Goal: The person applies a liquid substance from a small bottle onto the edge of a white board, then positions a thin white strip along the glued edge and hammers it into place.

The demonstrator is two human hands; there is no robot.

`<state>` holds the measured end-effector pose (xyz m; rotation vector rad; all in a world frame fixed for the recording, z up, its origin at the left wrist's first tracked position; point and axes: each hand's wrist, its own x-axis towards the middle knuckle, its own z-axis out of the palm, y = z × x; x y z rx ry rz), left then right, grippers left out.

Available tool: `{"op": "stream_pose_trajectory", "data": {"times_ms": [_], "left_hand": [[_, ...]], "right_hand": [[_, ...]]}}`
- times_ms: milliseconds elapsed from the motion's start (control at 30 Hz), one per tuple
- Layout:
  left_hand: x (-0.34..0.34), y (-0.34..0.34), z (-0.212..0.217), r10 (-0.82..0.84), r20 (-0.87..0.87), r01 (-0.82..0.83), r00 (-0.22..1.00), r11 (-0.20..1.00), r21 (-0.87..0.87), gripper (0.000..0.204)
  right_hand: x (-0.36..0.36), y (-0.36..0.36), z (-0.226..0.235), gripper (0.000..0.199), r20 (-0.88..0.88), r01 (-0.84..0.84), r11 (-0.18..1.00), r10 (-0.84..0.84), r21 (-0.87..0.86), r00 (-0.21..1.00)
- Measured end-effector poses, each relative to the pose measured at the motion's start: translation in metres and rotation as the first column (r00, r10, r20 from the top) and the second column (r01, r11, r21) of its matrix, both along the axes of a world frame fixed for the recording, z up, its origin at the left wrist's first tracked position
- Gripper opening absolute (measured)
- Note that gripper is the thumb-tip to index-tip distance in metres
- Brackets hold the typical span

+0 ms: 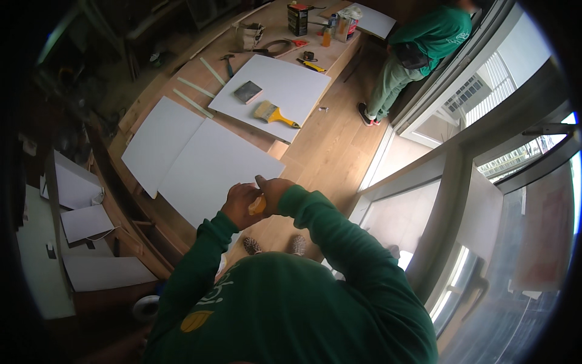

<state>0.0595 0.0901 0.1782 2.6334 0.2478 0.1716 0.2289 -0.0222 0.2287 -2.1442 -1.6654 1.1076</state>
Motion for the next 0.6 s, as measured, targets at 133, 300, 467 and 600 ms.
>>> {"op": "stream_pose_trajectory", "data": {"times_ms": [133,300,467,600], "left_hand": [[-0.011,0.021,0.014,-0.041,0.188,0.064,0.981,0.991,-0.116,0.051],[-0.028,0.056,0.015,0.035,0.188,0.015,0.982,0.966,-0.256,0.046],[-0.048,0.089,0.004,0.223,-0.077,-0.236,0.972,0.902,-0.362,0.051],[-0.056,0.106,0.006,0.180,-0.270,-0.282,0.946,0.866,-0.413,0.059]], "right_hand": [[-0.016,0.002,0.007,0.104,-0.093,0.101,0.964,-0.081,0.244,0.992],[-0.036,-0.006,-0.041,0.089,-0.740,0.682,0.697,-0.335,0.222,0.583],[-0.117,0.016,-0.086,0.074,-0.813,0.627,0.778,-0.387,-0.035,0.435],[-0.160,0.057,-0.080,0.052,-0.763,0.748,0.647,-0.555,-0.147,0.331]]}}
